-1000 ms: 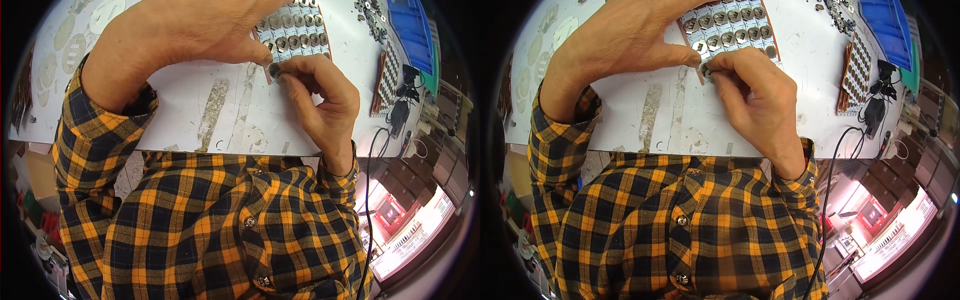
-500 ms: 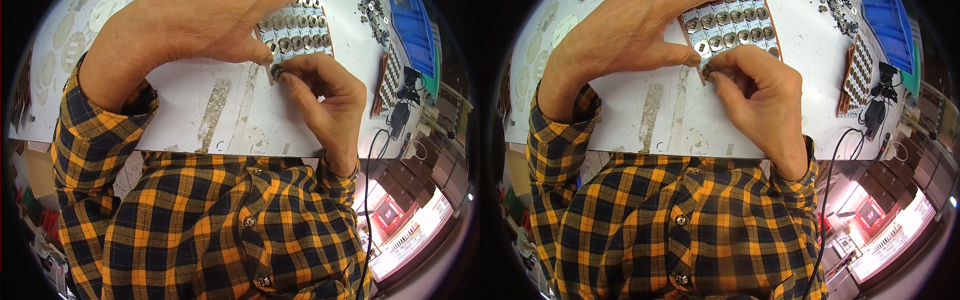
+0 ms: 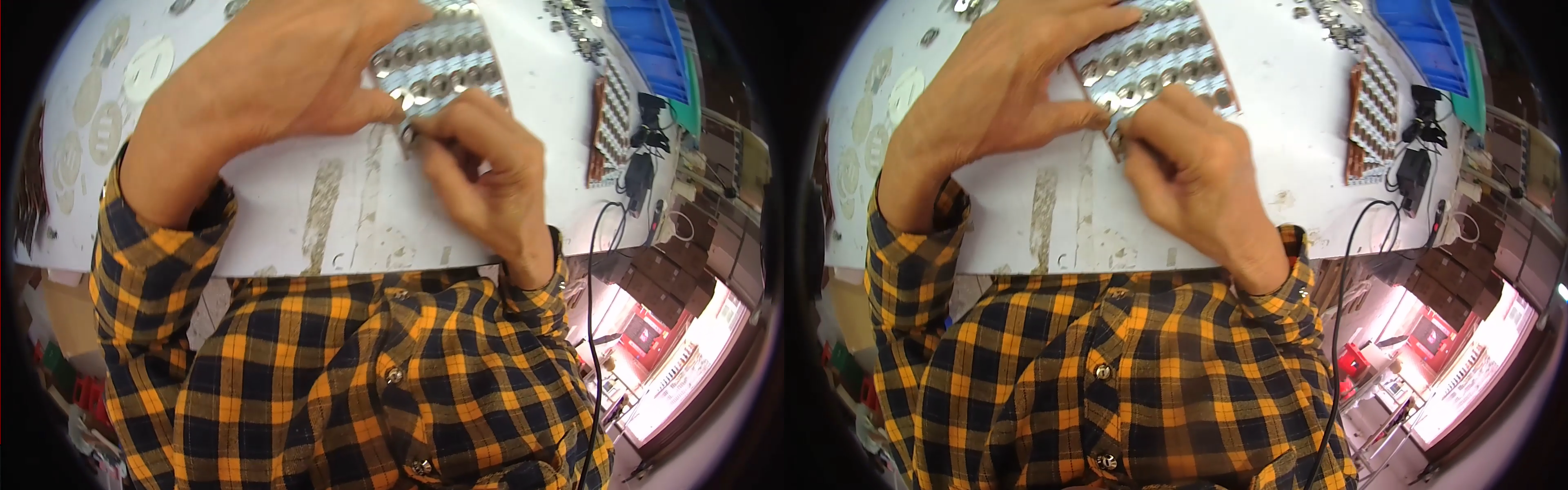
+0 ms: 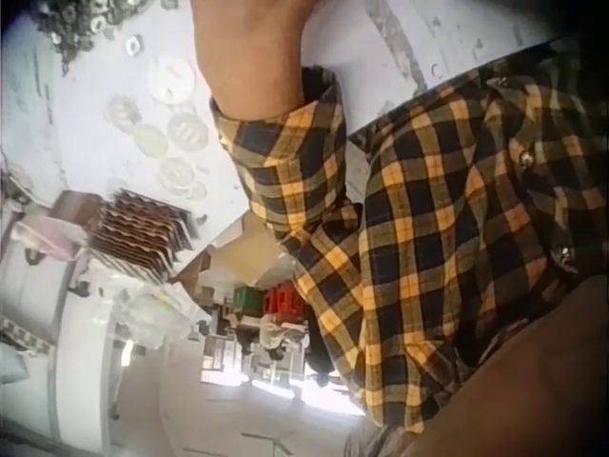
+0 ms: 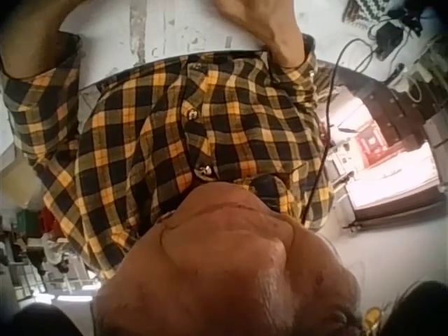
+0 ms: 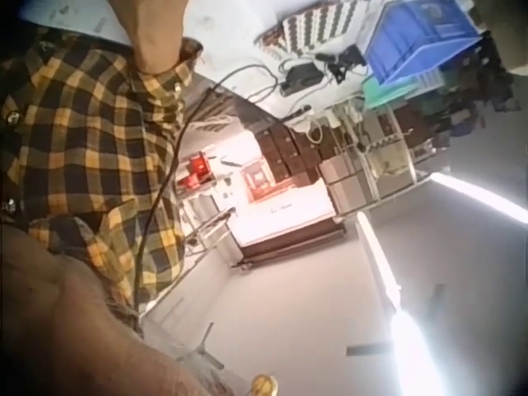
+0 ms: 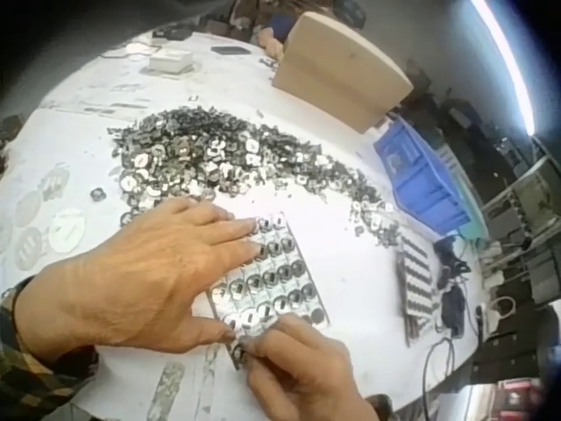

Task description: Manual assembly of small circular metal components into a grid-like template on a workbench.

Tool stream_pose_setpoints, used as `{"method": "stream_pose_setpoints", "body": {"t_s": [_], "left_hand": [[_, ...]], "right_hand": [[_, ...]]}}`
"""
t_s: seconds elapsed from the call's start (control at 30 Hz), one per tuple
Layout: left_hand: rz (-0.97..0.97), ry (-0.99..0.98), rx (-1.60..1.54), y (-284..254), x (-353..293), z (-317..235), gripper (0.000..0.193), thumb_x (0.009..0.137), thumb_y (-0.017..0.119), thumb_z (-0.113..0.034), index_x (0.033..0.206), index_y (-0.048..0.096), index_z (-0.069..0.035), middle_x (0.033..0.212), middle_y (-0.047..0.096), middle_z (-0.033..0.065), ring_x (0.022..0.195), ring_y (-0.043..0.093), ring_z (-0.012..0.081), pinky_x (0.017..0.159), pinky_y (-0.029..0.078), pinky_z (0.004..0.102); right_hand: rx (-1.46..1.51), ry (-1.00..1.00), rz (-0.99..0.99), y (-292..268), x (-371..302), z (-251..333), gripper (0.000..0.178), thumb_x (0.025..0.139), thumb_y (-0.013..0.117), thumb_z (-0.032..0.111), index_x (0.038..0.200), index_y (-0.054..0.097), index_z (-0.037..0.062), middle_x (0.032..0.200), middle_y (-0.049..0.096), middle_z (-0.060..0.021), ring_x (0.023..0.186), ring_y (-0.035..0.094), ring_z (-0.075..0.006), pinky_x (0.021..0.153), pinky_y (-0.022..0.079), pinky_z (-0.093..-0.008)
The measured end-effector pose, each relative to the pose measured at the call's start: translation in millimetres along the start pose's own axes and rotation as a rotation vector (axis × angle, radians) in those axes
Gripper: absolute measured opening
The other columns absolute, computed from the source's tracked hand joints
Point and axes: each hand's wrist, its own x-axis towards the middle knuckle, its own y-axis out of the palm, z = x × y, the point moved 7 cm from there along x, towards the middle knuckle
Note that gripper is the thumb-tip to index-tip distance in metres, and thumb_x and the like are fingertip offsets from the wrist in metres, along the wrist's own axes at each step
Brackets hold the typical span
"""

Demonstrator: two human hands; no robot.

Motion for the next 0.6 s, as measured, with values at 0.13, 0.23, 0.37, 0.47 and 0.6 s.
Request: {"method": "stream_pose_setpoints", "body": {"t_s": [0.13,0.23,0.37,0.47,0.6], "left_hand": [[0.443,-0.462,0.282,14.8,12.9,5.2,0.079,0.064,0.091,-0.021,0.136,0.063,-0.003,0.149,0.058,0.0124,0.137,0.052,0.0339,0.116,0.041,0.0464],[0.444,-0.526,0.232,15.7,4.2,8.0,0.077,0.065,0.089,-0.022,0.135,0.063,-0.001,0.148,0.059,0.0137,0.135,0.053,0.0352,0.115,0.04,0.0462],[0.455,-0.53,0.235,15.2,4.1,5.9,0.08,0.064,0.088,-0.019,0.136,0.06,0.001,0.149,0.056,0.0163,0.134,0.052,0.0366,0.116,0.038,0.0472],[0.46,-0.5,0.251,16.8,7.1,2.4,0.078,0.065,0.087,-0.019,0.135,0.06,0.002,0.149,0.055,0.0176,0.135,0.051,0.0367,0.116,0.038,0.047],[0.467,-0.513,0.252,23.5,5.1,9.7,0.076,0.067,0.086,-0.02,0.134,0.06,0.003,0.149,0.055,0.0187,0.135,0.05,0.0381,0.116,0.038,0.047]], "right_hand": [[-0.053,-0.013,0.048,2.9,0.0,3.1,0.011,0.084,0.068,-0.009,0.092,0.068,-0.0013,0.079,0.055,-0.0019,0.06,0.052,-0.0081,0.052,0.039,-0.0256],[-0.015,0.066,0.074,3.8,0.7,-2.5,0.012,0.084,0.069,-0.008,0.094,0.069,-0.0009,0.08,0.056,-0.0015,0.061,0.053,-0.008,0.053,0.039,-0.0251],[-0.058,-0.006,-0.071,-33.1,29.8,-21.5,0.017,0.09,0.069,-0.004,0.105,0.075,0.0013,0.087,0.07,-0.0049,0.068,0.061,-0.0077,0.058,0.046,-0.0224],[-0.263,-0.122,-0.163,-59.6,76.6,-42.7,0.018,0.094,0.068,0.001,0.11,0.077,0.0047,0.092,0.074,-0.0047,0.075,0.065,-0.0103,0.063,0.05,-0.0233],[-0.348,-0.224,-0.113,-55.3,131.3,-68.9,0.018,0.092,0.07,0.004,0.108,0.076,0.0061,0.095,0.07,-0.009,0.079,0.067,-0.0208,0.07,0.053,-0.0333]]}}
